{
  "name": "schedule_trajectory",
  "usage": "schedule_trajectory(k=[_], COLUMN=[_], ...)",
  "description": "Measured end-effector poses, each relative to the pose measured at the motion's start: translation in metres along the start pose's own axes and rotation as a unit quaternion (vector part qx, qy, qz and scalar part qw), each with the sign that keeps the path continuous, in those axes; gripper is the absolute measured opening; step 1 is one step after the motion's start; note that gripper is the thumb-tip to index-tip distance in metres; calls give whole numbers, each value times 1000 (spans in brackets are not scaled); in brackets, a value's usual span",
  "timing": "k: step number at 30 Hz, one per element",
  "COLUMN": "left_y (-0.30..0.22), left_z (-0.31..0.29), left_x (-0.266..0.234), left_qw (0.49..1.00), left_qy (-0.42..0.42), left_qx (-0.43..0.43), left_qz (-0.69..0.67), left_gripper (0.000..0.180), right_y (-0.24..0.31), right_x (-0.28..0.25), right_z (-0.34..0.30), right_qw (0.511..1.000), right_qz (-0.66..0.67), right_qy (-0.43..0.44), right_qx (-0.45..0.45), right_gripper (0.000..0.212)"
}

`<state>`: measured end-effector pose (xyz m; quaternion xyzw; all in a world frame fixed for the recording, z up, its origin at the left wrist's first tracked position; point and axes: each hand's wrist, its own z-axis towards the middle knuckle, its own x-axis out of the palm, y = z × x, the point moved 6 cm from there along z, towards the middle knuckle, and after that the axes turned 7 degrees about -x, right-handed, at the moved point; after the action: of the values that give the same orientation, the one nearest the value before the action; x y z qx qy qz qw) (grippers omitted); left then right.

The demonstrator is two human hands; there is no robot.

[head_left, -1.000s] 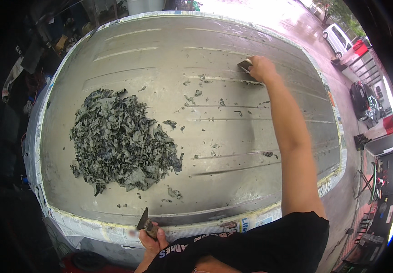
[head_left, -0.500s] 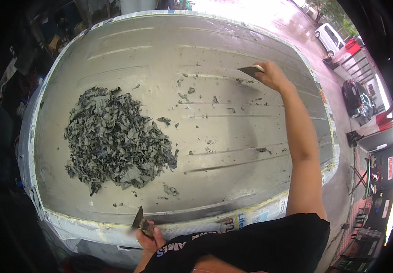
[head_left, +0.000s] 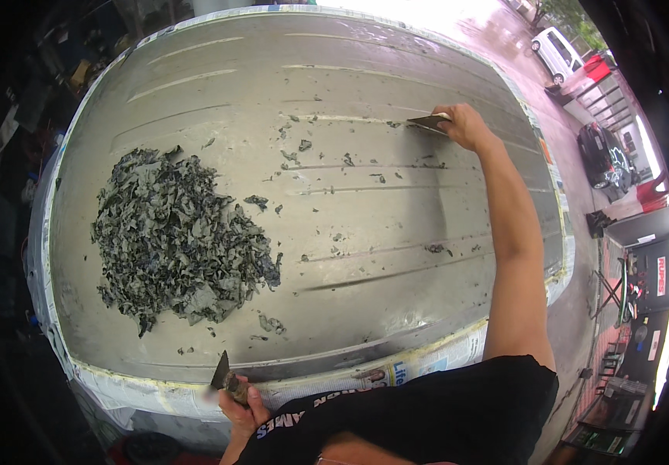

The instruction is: The person scrapes a thick, grey, paste-like substance from the hood of a car using two metal scrapers. They repeatedly scrape the surface, gathering the material into a central pile.

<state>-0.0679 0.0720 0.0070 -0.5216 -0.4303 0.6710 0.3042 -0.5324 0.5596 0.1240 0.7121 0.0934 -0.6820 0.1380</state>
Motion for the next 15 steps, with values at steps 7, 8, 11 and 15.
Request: schedule_trajectory(k=[7, 8, 11, 15], left_y=[1, 1, -7, 6], left_z=[-4, -4, 1, -3], left_x=[0, -1, 0, -1], left_qw=[1000, 1000, 998, 999], left_qy=[-8, -5, -6, 19], left_qx=[1, -4, 32, -6], left_qz=[4, 0, 45, 30], left_gripper=[54, 54, 54, 53], right_y=[2, 2, -5, 4], right_x=[3, 5, 12, 14], right_z=[-6, -7, -7, -3], right_qw=[999, 999, 997, 997], right_qz=[-33, -40, -65, -77], right_qy=[-17, -16, -25, 4], right_qx=[-19, -27, -18, -26], right_gripper=[22, 22, 25, 30])
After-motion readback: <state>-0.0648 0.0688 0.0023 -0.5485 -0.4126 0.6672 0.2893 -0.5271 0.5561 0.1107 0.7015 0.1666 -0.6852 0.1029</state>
